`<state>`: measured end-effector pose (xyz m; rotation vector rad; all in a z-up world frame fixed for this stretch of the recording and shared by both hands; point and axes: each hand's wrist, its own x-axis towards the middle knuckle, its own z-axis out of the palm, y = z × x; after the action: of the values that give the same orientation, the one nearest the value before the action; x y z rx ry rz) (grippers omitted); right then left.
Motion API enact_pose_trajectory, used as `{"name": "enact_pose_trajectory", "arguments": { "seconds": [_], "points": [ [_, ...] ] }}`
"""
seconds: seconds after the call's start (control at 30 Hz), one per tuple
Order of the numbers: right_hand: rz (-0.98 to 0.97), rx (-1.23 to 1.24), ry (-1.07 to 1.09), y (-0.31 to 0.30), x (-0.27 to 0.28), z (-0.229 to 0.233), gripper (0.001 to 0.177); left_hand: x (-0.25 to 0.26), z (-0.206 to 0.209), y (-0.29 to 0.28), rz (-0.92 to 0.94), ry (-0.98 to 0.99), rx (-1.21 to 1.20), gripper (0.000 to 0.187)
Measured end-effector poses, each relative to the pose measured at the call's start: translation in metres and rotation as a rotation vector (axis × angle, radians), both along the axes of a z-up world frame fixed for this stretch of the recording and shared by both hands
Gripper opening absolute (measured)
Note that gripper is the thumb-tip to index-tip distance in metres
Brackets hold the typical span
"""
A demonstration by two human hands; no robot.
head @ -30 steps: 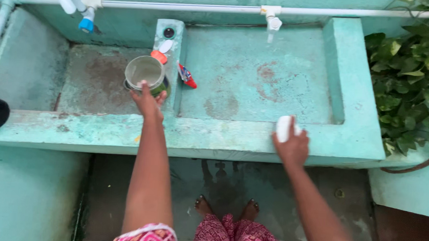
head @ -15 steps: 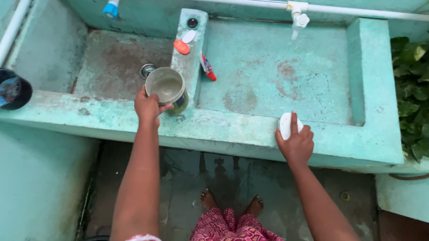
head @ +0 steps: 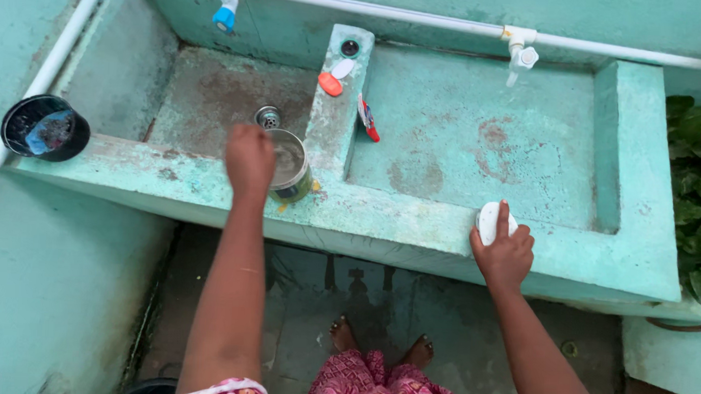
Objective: The person wipes the edges and interior of a stone washbasin with a small white sponge, then uses a plastic container to pour water and rinse the surfaces.
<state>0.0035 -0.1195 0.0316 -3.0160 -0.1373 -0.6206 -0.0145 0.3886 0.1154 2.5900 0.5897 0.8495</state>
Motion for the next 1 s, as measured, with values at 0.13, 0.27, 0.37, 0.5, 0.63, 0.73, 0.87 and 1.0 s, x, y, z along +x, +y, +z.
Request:
{"name": "enact_pose_trajectory", "arguments": {
  "seconds": [0.13, 0.27, 0.37, 0.5, 0.63, 0.73, 0.87, 1.0],
  "points": [
    [0.005, -0.018, -0.013, -0.002, -0.002, -0.003, 0.086, 0.053, -0.067, 0.019, -0.028, 0.271, -0.872, 0.018],
    [-0.015, -0.024, 0.001, -0.001, -0.003, -0.004, 0.088, 0.075, -0.111, 0.038, 0.024, 0.345, -1.093, 0.020],
    [-0.057, 0.048, 0.057, 0.002, 0.000, -0.006, 0.090, 0.077, -0.084, 0.021, -0.055, 0.296, -1.152, 0.024],
    [-0.178, 0.244, 0.299, 0.024, 0.020, -0.019, 0.096, 0.055, 0.004, -0.063, -0.354, 0.401, -1.277, 0.020],
    [-0.105, 0.324, 0.436, 0.103, 0.041, -0.051, 0.104, 0.031, 0.048, -0.166, -0.698, 0.430, -0.832, 0.033],
    [0.241, 0.300, 0.461, 0.175, 0.029, -0.052, 0.081, 0.020, 0.050, -0.179, -0.768, 0.412, -0.695, 0.032],
    [0.373, 0.093, 0.822, 0.214, 0.000, -0.010, 0.092, 0.006, 0.040, -0.139, -0.362, 0.203, -0.307, 0.038],
    [0.358, 0.151, 0.555, 0.147, 0.007, -0.012, 0.105, -0.019, 0.031, -0.087, -0.093, 0.293, -0.001, 0.054]
  ]
}}
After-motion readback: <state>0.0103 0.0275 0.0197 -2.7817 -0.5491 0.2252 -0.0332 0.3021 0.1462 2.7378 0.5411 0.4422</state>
